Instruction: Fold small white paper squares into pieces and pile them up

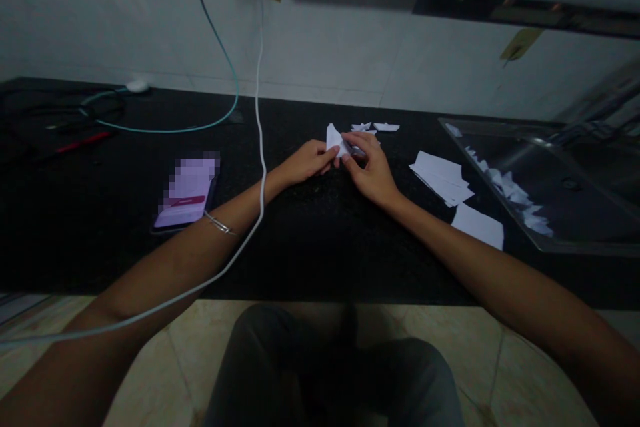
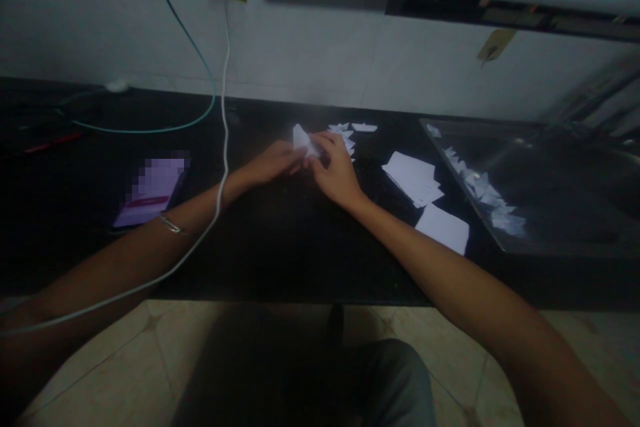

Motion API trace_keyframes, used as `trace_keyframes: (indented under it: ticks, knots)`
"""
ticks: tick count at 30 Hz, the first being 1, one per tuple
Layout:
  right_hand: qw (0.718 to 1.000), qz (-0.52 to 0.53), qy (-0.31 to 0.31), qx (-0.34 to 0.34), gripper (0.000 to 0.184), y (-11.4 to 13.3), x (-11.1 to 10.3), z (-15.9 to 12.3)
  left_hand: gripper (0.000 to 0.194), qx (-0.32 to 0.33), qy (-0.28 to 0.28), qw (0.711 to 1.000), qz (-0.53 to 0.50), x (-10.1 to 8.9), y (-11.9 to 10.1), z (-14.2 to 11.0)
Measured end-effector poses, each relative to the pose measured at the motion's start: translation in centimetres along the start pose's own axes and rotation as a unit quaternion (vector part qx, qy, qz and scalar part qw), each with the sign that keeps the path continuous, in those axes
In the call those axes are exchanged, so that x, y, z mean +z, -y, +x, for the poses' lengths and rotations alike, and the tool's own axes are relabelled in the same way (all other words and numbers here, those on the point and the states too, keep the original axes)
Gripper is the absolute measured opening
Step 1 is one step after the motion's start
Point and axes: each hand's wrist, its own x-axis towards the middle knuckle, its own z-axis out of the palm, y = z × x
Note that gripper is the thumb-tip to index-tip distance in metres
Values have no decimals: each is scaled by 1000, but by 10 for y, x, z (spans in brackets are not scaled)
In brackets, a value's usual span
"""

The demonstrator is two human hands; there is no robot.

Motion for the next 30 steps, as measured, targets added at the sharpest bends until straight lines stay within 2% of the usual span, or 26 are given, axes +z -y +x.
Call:
trace_keyframes:
  ticks: [12,23,30]
  knots:
    - [999,-27,-23,-2,31,11,-1,-3,52,-12,-7,1000,11,1,0,0]
    - [999,-42,-23,-10,28,18,-2,-6,52,11,-9,999,29,1,4,1]
    - [998,-53,-8,-13,36,18,1,-8,55,-2,-20,999,27,2,3,1]
